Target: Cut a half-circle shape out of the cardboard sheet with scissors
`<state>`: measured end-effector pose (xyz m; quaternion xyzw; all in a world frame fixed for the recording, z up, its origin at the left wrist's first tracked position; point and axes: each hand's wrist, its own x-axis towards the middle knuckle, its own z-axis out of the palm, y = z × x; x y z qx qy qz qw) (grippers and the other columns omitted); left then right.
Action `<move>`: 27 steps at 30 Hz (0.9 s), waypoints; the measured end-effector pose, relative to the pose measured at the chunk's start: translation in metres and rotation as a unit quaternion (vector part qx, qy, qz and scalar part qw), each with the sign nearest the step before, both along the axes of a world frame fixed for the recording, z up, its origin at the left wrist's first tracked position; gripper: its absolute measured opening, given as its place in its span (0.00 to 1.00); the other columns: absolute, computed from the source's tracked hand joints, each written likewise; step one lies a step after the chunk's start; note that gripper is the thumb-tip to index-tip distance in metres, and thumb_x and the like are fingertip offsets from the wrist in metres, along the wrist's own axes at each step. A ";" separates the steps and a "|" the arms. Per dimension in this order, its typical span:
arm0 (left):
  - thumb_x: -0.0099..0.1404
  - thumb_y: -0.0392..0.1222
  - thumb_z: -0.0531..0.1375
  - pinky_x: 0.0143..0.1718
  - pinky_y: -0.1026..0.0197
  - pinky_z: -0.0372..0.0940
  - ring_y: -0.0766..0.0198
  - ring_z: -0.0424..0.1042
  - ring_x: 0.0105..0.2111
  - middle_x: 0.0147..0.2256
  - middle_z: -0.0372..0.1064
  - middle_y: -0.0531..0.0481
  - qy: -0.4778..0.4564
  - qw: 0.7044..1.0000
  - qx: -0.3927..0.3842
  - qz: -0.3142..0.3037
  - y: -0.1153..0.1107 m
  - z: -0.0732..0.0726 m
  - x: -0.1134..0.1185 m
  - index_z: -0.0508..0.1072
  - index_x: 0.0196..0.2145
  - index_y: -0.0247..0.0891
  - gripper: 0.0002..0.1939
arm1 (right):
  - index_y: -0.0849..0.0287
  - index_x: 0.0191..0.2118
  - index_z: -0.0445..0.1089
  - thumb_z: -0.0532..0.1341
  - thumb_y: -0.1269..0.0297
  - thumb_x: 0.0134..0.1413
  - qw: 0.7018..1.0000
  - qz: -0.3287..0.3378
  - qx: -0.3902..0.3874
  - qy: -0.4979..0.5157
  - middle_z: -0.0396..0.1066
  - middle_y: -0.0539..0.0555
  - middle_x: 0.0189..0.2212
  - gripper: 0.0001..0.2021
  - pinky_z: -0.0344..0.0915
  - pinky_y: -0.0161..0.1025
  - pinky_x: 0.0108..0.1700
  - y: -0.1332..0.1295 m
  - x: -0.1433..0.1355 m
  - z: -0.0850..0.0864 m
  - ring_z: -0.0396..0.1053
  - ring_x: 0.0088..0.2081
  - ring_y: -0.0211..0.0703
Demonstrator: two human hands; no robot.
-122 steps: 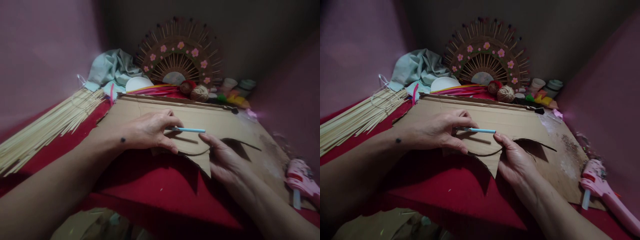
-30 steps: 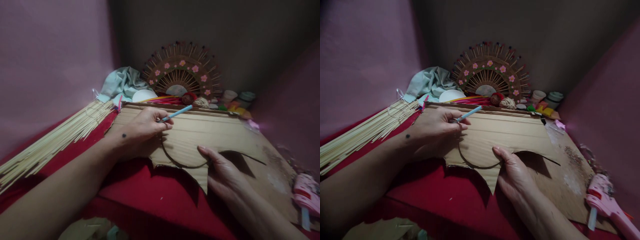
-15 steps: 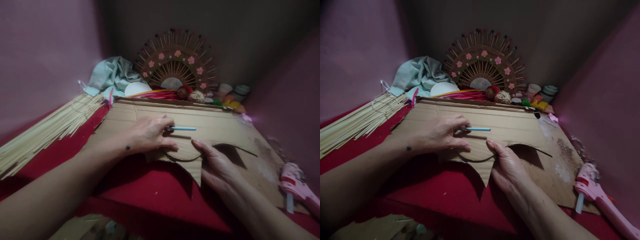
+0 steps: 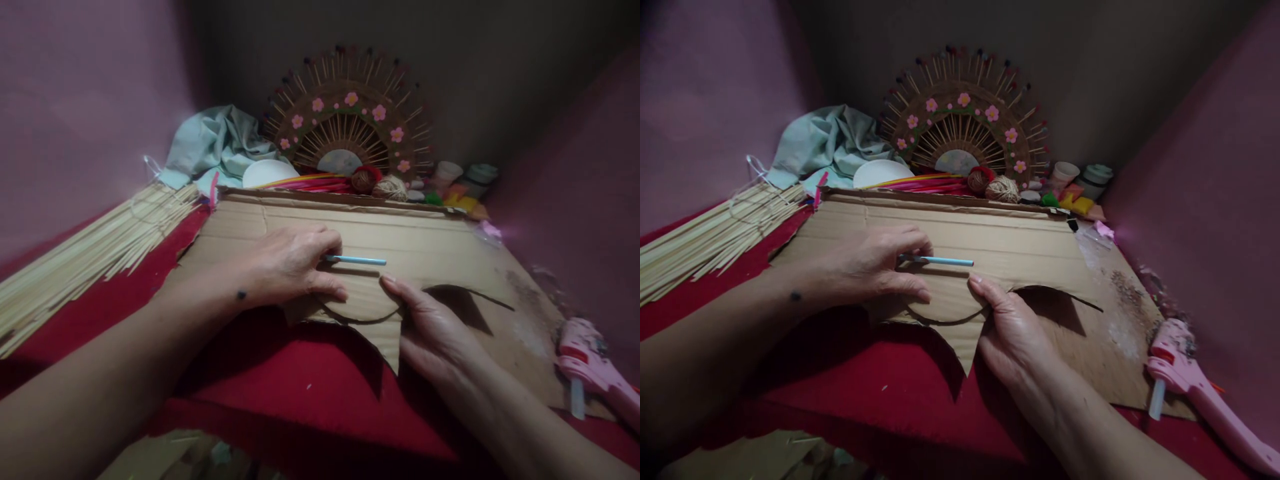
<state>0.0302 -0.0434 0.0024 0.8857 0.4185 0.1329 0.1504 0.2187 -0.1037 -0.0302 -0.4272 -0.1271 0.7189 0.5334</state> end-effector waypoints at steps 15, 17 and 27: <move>0.53 0.59 0.64 0.29 0.62 0.53 0.63 0.62 0.31 0.32 0.65 0.53 -0.015 1.000 -0.008 0.001 0.002 -0.003 0.000 0.67 0.33 0.41 0.20 | 0.62 0.35 0.75 0.66 0.74 0.41 1.000 0.007 0.007 0.000 0.79 0.54 0.29 0.10 0.66 0.51 0.54 0.000 0.000 0.000 0.74 0.44 0.52; 0.53 0.59 0.64 0.29 0.62 0.53 0.63 0.61 0.30 0.31 0.65 0.53 -0.018 1.000 -0.003 -0.001 0.002 -0.004 0.000 0.68 0.33 0.41 0.20 | 0.62 0.36 0.75 0.66 0.74 0.42 1.000 0.004 0.003 0.003 0.79 0.54 0.29 0.10 0.66 0.50 0.53 0.000 -0.001 0.001 0.74 0.44 0.52; 0.54 0.59 0.64 0.30 0.62 0.53 0.63 0.62 0.31 0.32 0.65 0.53 -0.022 1.000 -0.007 -0.006 0.001 -0.005 -0.001 0.68 0.33 0.41 0.20 | 0.60 0.40 0.74 0.65 0.72 0.45 1.000 -0.002 -0.003 0.010 0.79 0.54 0.31 0.13 0.67 0.50 0.52 0.001 -0.002 0.000 0.74 0.44 0.52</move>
